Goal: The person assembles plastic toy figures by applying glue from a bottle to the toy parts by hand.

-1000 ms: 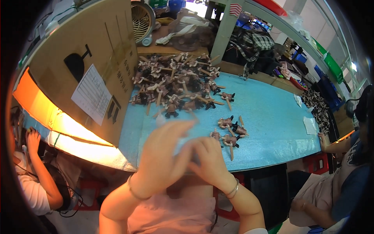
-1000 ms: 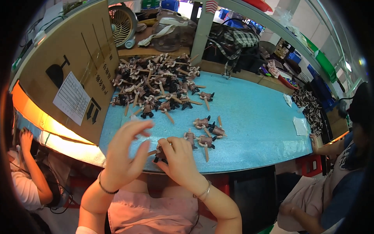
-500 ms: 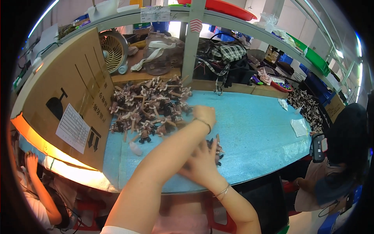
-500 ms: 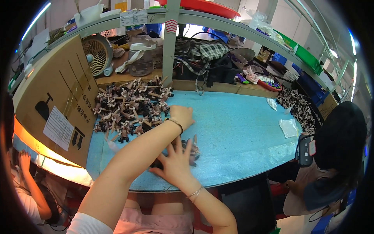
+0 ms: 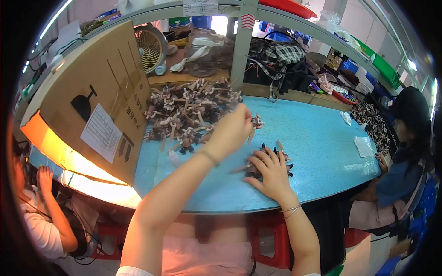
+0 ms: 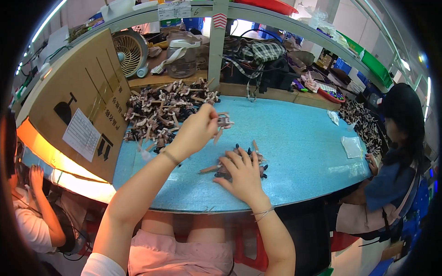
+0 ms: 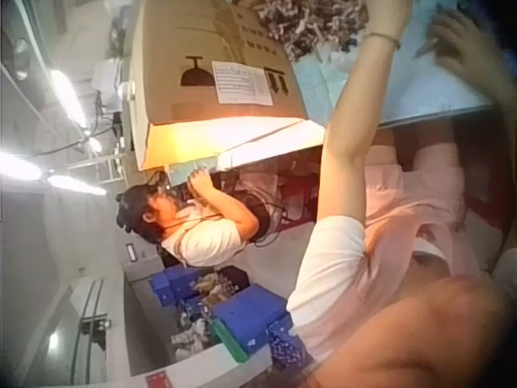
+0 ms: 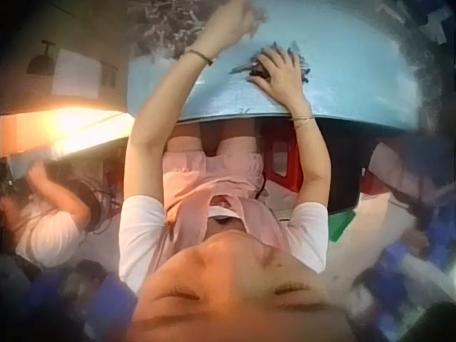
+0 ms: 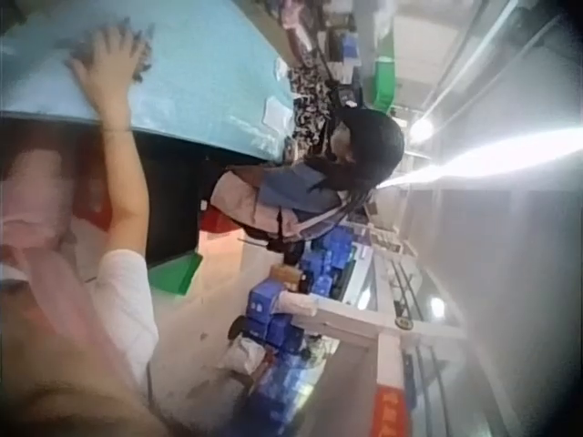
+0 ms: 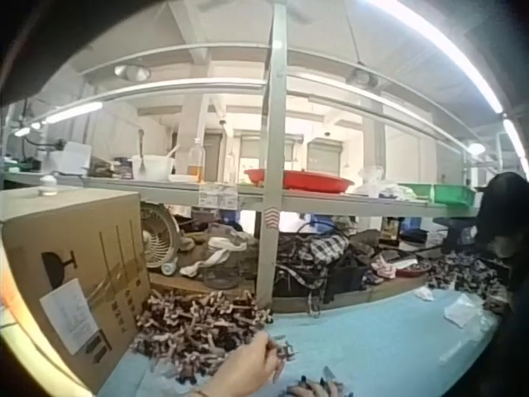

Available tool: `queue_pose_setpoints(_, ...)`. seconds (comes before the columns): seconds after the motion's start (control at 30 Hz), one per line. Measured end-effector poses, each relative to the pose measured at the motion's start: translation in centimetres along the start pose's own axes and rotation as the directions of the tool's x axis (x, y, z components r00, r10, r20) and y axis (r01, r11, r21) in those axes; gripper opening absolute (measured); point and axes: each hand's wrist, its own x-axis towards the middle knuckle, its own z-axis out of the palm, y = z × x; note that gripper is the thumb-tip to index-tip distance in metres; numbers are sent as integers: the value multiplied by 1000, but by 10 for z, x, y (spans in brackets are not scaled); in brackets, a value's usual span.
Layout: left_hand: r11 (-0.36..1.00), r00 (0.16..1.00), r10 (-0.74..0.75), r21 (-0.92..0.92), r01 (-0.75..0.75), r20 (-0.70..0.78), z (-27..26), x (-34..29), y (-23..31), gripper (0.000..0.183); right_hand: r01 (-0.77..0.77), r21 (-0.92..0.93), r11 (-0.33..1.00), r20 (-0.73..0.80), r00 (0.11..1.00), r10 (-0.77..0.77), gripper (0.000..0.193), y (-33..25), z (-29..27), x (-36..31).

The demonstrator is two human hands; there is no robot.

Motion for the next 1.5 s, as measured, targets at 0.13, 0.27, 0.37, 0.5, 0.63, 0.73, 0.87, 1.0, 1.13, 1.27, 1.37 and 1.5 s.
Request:
queue_pose_setpoints(0.13,768,993,-110,-631,106,34,-57,-86,15,23,-19,-1,1000,30,999,19,57,2,2,-2)
queue_pose_setpoints(0.27,811,952,-302,-511,286,54,-95,-193,1,26,-10,-2,1000,74,997,10,70,-12,-27,8)
queue_pose_setpoints(0.37,879,938,-347,-355,318,-20,-107,-238,-10,24,10,227,974,20,1000,-16,71,-34,-39,26)
queue_pose_setpoints(0.5,978,992,-113,170,122,-59,-119,-242,-6,24,-178,657,733,224,974,36,61,-97,-2,62)
queue_pose_setpoints(0.63,890,975,-221,408,203,-2,-118,-240,-5,27,-86,636,767,121,993,10,53,-127,48,86)
queue_pose_setpoints(0.73,887,976,-210,410,212,-51,-120,-239,-11,32,127,357,925,-148,986,-78,43,-138,63,95)
queue_pose_setpoints(0.87,907,946,-7,397,142,-323,-123,-240,-27,28,47,679,733,-108,994,36,29,-143,55,93)
queue_pose_setpoints(1.0,899,892,-336,-387,207,-304,-118,-248,-24,32,-158,975,158,137,981,140,25,-136,44,58)
queue_pose_setpoints(1.13,886,873,-270,-459,60,-407,-111,-246,-21,30,-184,979,-92,205,911,358,24,-129,13,32)
queue_pose_setpoints(1.27,996,891,-27,-87,-14,-453,-118,-241,-13,32,17,997,-76,24,858,512,35,-130,-11,25)
queue_pose_setpoints(1.37,995,882,98,64,-77,-460,-122,-237,-6,38,75,979,191,-162,853,496,43,-140,-33,18)
queue_pose_setpoints(1.5,968,853,204,231,-101,-480,-123,-234,0,44,295,739,605,-477,864,162,43,-136,-53,3)
